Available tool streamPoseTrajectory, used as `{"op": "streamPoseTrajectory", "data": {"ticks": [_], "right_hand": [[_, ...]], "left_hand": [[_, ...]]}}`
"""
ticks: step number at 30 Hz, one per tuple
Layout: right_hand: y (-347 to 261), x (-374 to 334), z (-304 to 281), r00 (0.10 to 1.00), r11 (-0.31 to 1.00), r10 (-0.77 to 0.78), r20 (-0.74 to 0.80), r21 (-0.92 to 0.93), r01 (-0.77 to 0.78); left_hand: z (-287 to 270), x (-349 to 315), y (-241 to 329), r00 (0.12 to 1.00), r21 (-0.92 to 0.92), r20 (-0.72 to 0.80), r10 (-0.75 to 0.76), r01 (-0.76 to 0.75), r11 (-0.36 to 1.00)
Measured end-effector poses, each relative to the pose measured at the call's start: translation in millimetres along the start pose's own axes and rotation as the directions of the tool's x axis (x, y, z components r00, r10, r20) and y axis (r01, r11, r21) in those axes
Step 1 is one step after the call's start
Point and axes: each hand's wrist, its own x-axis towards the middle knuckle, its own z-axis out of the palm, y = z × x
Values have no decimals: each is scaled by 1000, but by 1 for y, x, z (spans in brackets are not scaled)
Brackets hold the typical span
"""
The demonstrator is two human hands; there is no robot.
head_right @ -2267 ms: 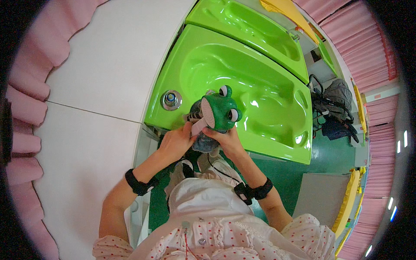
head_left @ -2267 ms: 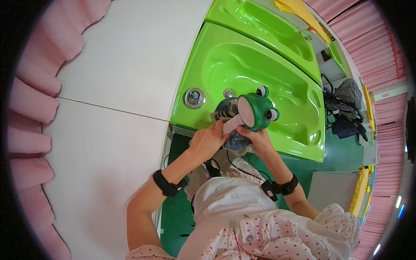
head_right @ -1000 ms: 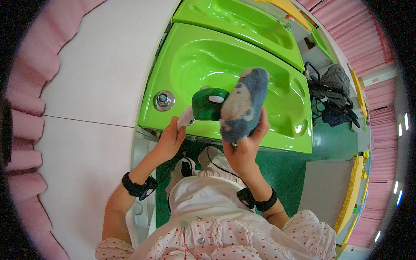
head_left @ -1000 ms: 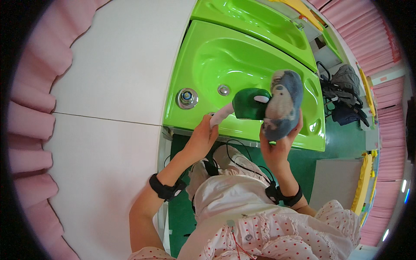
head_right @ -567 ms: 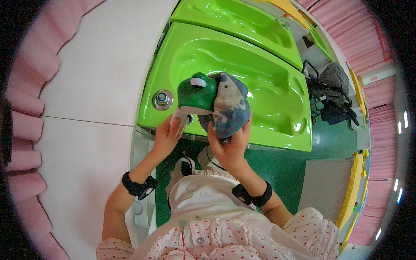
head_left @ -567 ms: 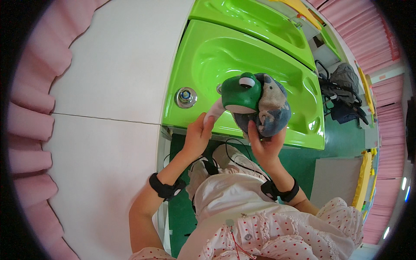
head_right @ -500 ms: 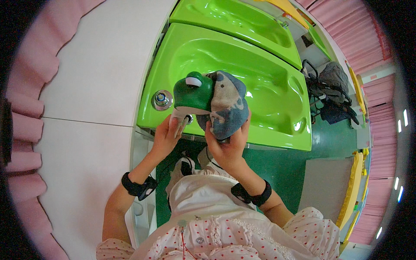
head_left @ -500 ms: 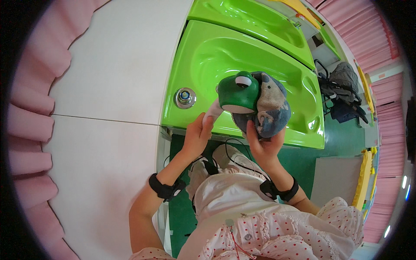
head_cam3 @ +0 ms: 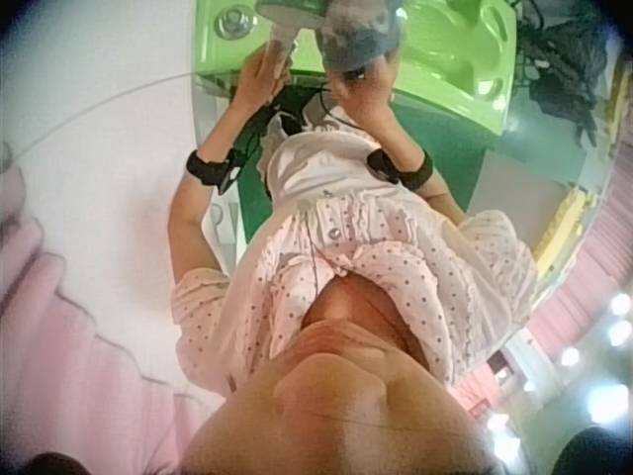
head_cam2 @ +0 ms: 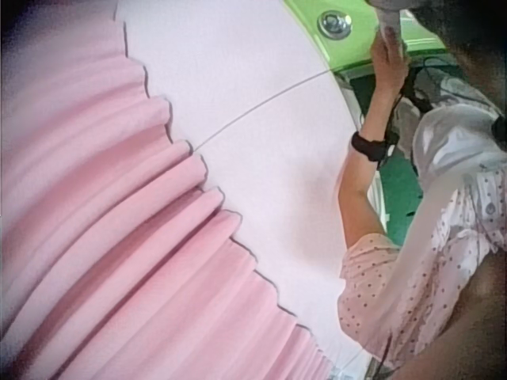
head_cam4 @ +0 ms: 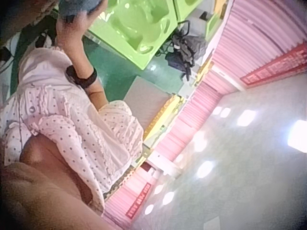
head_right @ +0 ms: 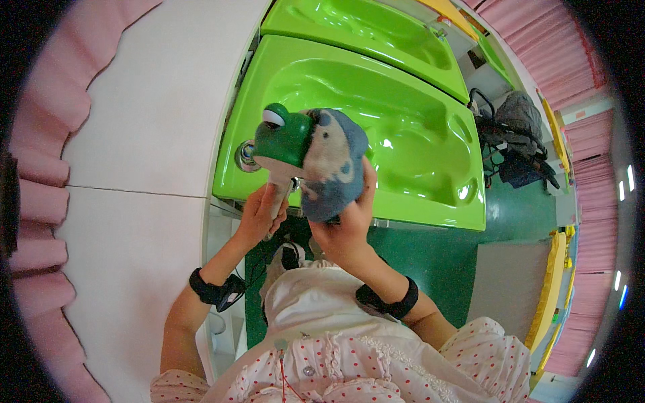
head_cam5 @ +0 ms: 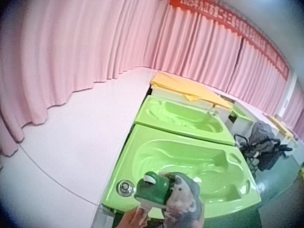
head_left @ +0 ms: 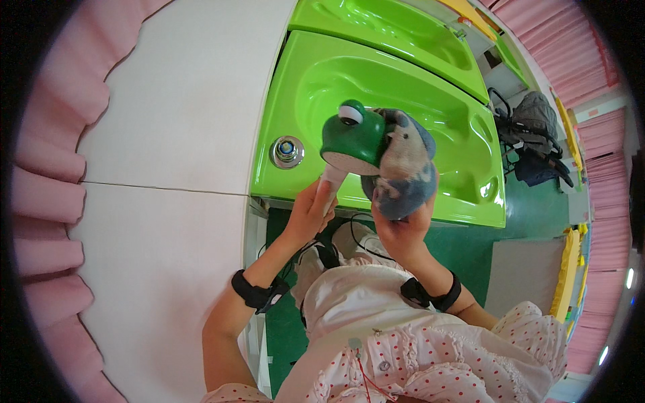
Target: The person wrings out a cloth in a bowl of water, spreads it on a table, and wipes the table surface before moving to a sink to wipe a faucet.
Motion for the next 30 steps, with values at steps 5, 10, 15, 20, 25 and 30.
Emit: {"op": "streamPoseTrajectory", "data": {"ticks": [5,10,15,20,25,30], "right_hand": [[3,6,-1,995,994,-58,80,-90,65],[6,-4,3,971,998,33,237,-58,-20],[20,-25,17,894,991,111,433,24,-134],[31,-21,22,783,782,349,514,301,-546],[26,1,14,731,657,349,586,403,-637],[21,5,22,719,981,-7,695,143,-128]], "left_hand": [[4,0,6,998,-28,-37,-49,48,998],[8,-1,22,986,-47,-123,-116,111,993],[2,4,23,962,-89,-252,-110,90,992],[-2,11,-9,956,332,-224,189,-108,937],[-9,11,-2,977,448,-213,-28,123,885],[-1,10,-22,855,360,-251,454,-353,864]]}}
